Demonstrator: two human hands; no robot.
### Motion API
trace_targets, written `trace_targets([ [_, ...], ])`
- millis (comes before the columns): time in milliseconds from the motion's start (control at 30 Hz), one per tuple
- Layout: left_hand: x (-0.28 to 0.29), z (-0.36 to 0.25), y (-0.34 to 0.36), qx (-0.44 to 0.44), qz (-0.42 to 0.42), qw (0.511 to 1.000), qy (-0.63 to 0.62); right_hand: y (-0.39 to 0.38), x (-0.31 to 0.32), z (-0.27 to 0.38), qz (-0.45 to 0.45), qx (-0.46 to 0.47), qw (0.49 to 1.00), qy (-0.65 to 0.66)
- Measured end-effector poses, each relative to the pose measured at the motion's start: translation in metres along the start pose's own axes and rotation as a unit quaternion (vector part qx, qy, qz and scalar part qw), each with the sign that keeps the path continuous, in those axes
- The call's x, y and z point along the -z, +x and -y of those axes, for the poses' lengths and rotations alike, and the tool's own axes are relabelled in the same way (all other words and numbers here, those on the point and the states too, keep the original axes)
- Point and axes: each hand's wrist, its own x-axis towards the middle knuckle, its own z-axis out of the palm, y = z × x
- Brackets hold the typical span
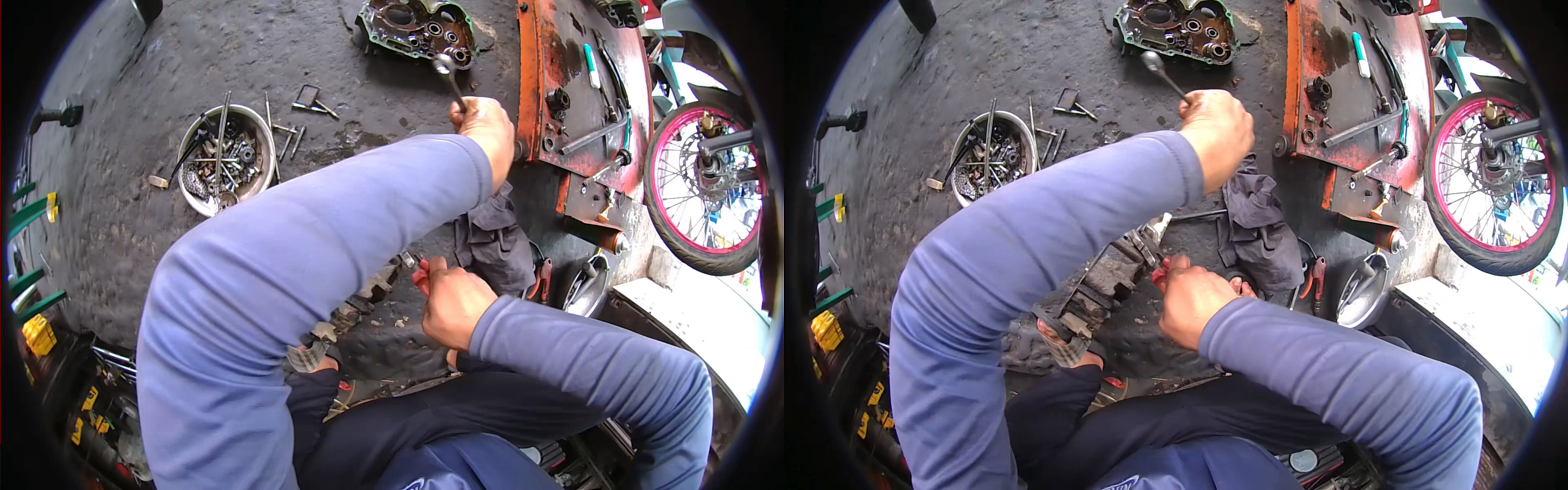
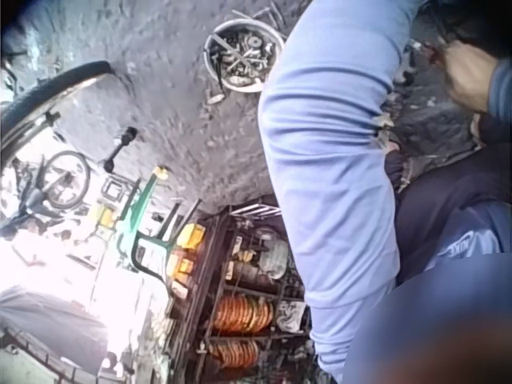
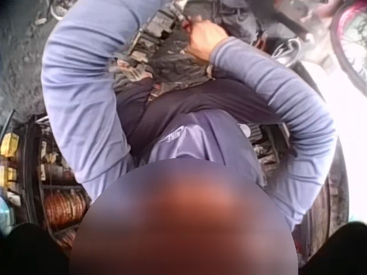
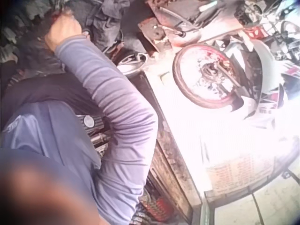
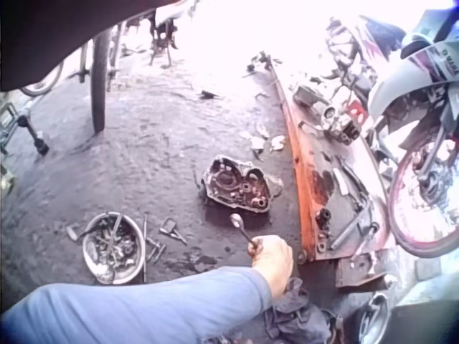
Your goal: The recorder is disassembling and repairing a motorcycle engine using various hand tools.
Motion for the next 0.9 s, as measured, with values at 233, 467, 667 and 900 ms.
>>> trace_targets([
  [233, 0.009, 0.001, -0.007, 0.021, 0.037, 0.999, 0.027, 0.022, -0.016, -0.05, -0.055, 0.126, 0.991, -0.004],
  [467, -0.006, -0.028, 0.039, 0.14, 0.093, 0.983, 0.068, 0.069, -0.038, -0.102, -0.085, 0.214, 0.973, 0.008],
  [667, -0.03, -0.05, 0.057, 0.295, 0.156, 0.92, 0.206, 0.13, -0.049, -0.122, -0.078, 0.339, 0.934, -0.08],
  [900, -0.001, -0.046, 0.032, 0.185, 0.069, 0.976, 0.095, 0.114, -0.049, -0.137, -0.127, 0.292, 0.948, -0.03],
])
